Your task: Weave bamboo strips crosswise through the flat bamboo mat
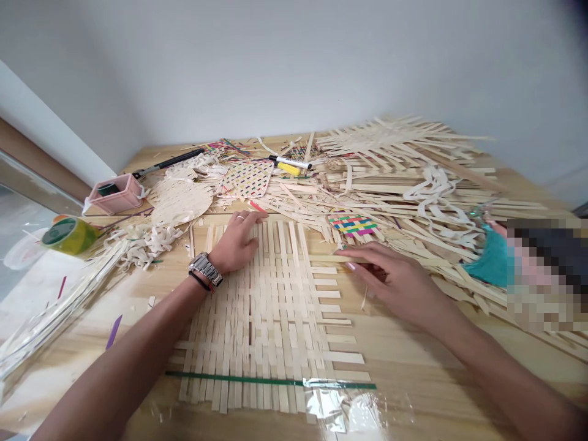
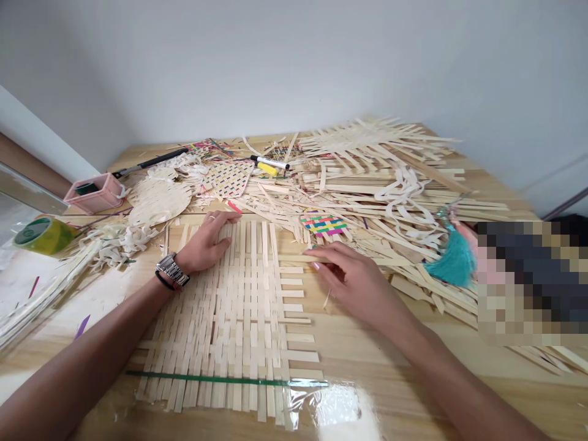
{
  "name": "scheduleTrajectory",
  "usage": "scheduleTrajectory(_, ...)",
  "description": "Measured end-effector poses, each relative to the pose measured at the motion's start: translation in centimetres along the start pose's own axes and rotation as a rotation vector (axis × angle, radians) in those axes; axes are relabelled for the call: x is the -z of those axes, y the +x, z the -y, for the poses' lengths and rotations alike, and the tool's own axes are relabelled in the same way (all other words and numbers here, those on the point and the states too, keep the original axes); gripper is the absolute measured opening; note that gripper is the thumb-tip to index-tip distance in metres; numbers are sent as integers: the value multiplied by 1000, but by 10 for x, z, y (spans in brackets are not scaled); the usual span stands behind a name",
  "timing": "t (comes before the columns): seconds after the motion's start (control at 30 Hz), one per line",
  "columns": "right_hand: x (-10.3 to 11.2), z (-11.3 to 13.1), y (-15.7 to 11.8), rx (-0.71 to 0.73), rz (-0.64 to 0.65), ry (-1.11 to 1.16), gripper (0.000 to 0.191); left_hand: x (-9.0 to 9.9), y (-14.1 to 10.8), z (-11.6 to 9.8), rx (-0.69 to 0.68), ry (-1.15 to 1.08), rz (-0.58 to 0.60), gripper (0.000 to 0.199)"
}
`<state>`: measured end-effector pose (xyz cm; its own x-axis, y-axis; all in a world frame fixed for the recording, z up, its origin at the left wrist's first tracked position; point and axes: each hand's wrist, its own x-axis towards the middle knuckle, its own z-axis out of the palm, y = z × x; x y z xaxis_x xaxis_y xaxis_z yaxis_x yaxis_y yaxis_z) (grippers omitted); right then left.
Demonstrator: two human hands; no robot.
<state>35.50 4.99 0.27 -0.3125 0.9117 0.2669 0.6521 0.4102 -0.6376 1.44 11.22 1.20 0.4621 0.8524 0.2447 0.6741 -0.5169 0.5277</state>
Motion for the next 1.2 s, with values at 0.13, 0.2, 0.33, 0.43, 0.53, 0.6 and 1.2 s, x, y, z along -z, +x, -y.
scheduleTrajectory(0.13, -1, 0, 0, -8, 0, 10, 29, 2, 0, 1, -9, -43, -22, 59)
scheduleTrajectory(0.2, -1, 0, -1, -13, 1, 13, 30, 4, 1, 3, -25, -83, -36, 59)
scheduleTrajectory(0.33, -1, 0, -1, -19, 5, 11, 32, 5, 1, 6, -50, -165, -74, 52)
scheduleTrajectory(0.43, -1, 0, -1, -24, 7, 12, 33, 6, 1, 6, -54, -185, -100, 46)
scheduleTrajectory(0.53, 0, 0, -1, -31, 15, 6, 34, 5, 1, 6, -67, -199, -124, 44)
scheduleTrajectory(0.6, 0, 0, -1, -36, 22, 4, 35, 5, 1, 8, -80, -212, -138, 43)
scheduleTrajectory(1.2, 1, -5, 0, -17, 52, 21, 35, 9, 2, 2, 117, -769, -48, 35)
